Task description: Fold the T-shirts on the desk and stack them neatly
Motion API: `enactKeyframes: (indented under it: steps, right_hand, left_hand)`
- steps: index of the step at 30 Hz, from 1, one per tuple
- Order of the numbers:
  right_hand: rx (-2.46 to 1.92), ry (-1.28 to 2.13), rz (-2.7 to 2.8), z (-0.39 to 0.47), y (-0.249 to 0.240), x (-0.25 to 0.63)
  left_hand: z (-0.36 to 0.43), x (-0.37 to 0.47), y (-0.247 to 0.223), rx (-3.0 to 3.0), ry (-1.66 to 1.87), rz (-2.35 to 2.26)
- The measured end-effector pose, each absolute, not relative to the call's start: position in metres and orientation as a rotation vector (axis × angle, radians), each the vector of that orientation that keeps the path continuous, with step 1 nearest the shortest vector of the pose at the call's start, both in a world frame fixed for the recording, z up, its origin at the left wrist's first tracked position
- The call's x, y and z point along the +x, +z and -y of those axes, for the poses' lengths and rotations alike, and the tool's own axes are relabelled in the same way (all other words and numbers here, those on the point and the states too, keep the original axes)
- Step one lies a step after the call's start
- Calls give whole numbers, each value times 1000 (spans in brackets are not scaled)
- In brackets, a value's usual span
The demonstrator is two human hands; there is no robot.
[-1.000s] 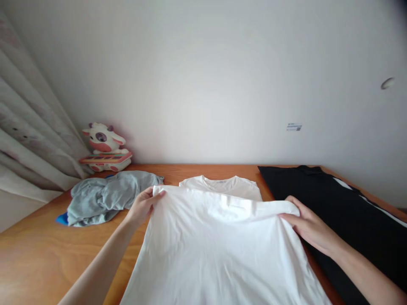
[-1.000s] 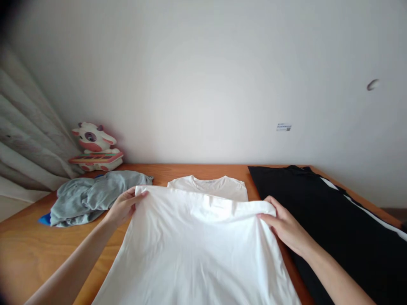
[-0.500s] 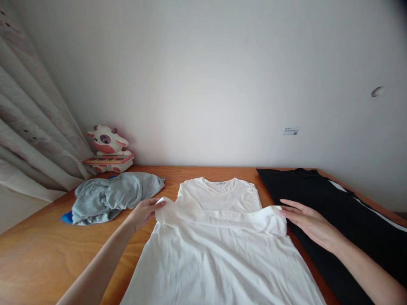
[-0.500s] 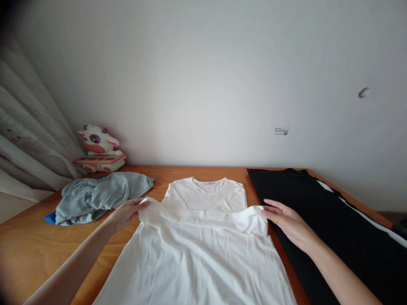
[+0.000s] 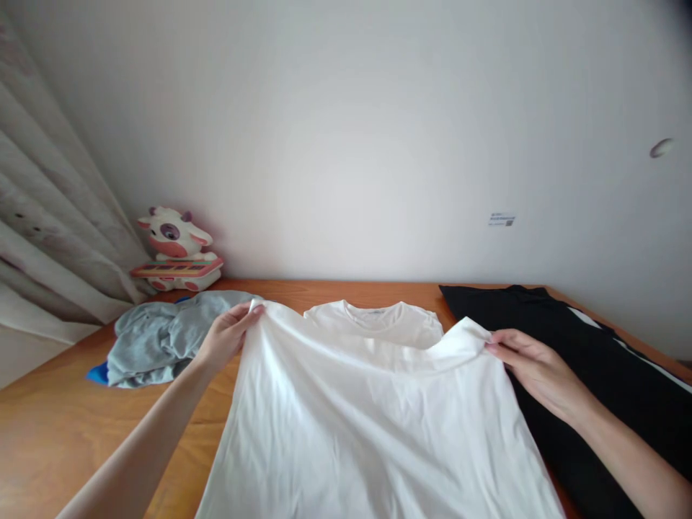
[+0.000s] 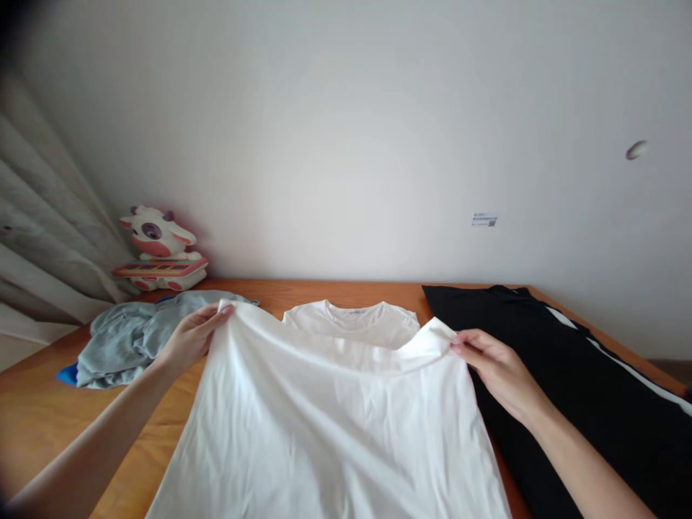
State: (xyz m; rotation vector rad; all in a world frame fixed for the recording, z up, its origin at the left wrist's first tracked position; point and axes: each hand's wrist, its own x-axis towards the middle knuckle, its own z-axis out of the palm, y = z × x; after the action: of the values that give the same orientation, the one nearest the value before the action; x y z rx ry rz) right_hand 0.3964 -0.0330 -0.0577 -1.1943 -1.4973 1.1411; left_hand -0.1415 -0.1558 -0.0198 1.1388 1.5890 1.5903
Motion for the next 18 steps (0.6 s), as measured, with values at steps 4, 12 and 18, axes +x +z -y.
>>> enactKeyframes:
  steps: [4, 12, 18]
  right_hand:
    - [-1336, 1284, 1648, 22, -75, 392]
    - [-1253, 958, 1445, -3, -84, 390]
    - [-1385, 834, 1585, -44, -86, 373]
  left_hand:
    - [130, -148, -40, 1446, 1095, -1987]
    - [91, -159, -34, 1457, 1213, -2100]
    - [52, -162, -28, 1218, 1253, -1934]
